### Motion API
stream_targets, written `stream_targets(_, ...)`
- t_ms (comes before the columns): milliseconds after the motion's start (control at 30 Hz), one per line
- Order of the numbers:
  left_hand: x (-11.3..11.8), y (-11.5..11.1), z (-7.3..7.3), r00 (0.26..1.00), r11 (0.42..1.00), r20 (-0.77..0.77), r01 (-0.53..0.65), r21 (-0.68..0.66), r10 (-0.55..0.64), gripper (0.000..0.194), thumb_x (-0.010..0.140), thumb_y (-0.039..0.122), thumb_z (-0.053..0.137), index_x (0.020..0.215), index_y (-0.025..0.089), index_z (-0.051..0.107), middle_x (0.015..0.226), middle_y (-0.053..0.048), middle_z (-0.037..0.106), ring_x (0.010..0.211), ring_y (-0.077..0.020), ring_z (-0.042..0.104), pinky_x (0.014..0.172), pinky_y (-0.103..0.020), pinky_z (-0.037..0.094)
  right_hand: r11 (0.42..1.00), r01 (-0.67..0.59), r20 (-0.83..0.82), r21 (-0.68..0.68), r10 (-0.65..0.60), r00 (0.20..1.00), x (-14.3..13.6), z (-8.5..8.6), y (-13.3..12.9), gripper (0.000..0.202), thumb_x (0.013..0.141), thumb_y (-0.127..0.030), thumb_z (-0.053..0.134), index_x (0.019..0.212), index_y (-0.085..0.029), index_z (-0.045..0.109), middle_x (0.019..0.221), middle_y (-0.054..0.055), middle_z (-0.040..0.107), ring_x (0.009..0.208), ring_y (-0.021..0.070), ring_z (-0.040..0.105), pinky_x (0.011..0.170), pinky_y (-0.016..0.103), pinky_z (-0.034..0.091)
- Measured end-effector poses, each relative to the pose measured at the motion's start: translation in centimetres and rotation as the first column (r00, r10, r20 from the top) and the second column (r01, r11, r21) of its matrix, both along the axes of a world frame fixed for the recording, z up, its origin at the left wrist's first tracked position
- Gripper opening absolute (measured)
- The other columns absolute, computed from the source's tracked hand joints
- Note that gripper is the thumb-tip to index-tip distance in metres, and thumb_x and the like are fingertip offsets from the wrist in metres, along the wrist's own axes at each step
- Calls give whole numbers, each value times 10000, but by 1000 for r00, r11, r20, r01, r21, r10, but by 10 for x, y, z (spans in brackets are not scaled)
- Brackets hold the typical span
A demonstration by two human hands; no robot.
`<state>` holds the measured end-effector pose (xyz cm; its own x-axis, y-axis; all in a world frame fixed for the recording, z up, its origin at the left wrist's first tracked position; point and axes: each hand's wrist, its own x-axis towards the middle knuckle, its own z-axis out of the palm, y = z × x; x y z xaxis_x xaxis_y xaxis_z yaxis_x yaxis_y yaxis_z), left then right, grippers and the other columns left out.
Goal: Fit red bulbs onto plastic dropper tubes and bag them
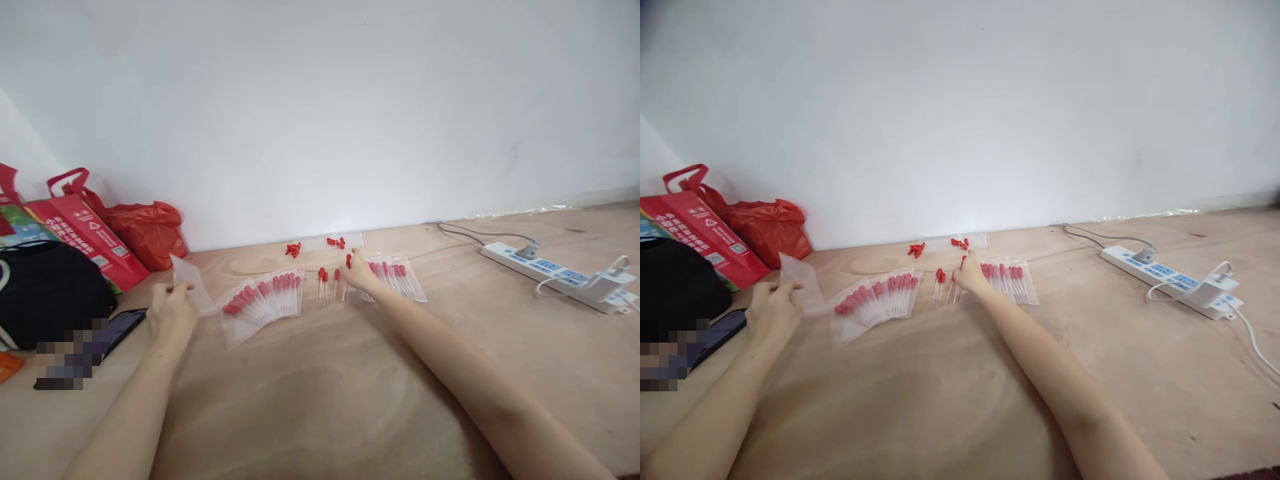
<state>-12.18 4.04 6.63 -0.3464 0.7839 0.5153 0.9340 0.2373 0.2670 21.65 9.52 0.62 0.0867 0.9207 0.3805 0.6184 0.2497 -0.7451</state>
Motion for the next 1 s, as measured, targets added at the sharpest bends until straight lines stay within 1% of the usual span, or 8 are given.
stream_targets(133, 29, -7, 6, 982, 946, 55, 160, 282, -183, 314, 747, 103, 384, 997, 151, 567, 983, -61, 482, 976, -220, 478, 880, -356, 382, 999, 49, -113, -10, -50, 992, 34, -4, -38, 516, 734, -190, 435, 1232, -143, 307, 737, 17, 527, 670, 171, 556, 627, 307, 451)
stream_targets(300, 105, -29, -32, 800, 888, 386, 425, 175, -459, 310, 758, 288, 457, 998, 129, 573, 758, -35, 560, 669, -161, 570, 615, -281, 489, 997, -82, -431, 12, 79, 899, 66, -21, -96, 432, 717, -266, 454, 1133, -228, 344, 709, -59, 411, 416, 63, 428, 404, 222, 384)
stream_targets(433, 146, -71, -51, 590, 637, 452, 768, -60, -669, 416, 744, 392, 510, 1062, 127, 555, 773, -36, 561, 601, -139, 566, 517, -247, 468, 996, -68, -564, -65, 19, 826, 74, -24, -121, 420, 687, -301, 483, 1073, -226, 334, 667, -74, 429, 399, 62, 430, 348, 198, 348)
stream_targets(600, 147, -96, -21, 428, 248, 337, 851, -464, -839, 392, 820, 431, 447, 1152, 239, 522, 574, 32, 552, 586, -144, 559, 518, -227, 442, 989, -91, -619, -114, 1, 785, 70, -20, -119, 409, 652, -300, 507, 1018, -217, 345, 596, -92, 424, 408, 74, 453, 366, 208, 375)
stream_targets(667, 149, -90, -11, 307, 196, 211, 884, -424, -928, 370, 822, 394, 463, 1159, 254, 526, 718, -10, 617, 706, -178, 586, 656, -300, 468, 987, -109, -620, -117, 14, 784, 68, -18, -117, 413, 642, -305, 517, 1011, -219, 351, 585, -95, 427, 411, 78, 456, 366, 211, 373)
stream_targets(833, 166, -70, -21, -102, -169, 171, 881, -442, -980, 422, 806, 391, 518, 1221, 359, 451, 1335, -5, 407, 1256, -268, 303, 1040, -487, 182, 985, -113, -643, -132, 2, 765, 69, -16, -119, 413, 628, -302, 530, 997, -215, 367, 540, -107, 410, 394, 77, 437, 358, 205, 350)
stream_targets(900, 171, -73, -32, -58, -162, 221, 859, -487, -974, 459, 837, 412, 465, 1282, 370, 358, 1403, 2, 284, 1302, -285, 179, 1038, -537, 122, 984, -112, -666, -140, -10, 746, 72, -16, -119, 402, 633, -295, 525, 996, -213, 373, 520, -108, 409, 392, 76, 428, 356, 198, 337)
stream_targets(1000, 172, -88, -42, 164, 4, 251, 844, -536, -954, 478, 890, 436, 330, 1345, 321, 238, 1437, -52, 164, 1310, -316, 60, 1002, -604, 96, 984, -106, -685, -146, -23, 728, 76, -18, -118, 395, 644, -288, 521, 1003, -209, 375, 497, -107, 415, 395, 79, 425, 357, 194, 333)
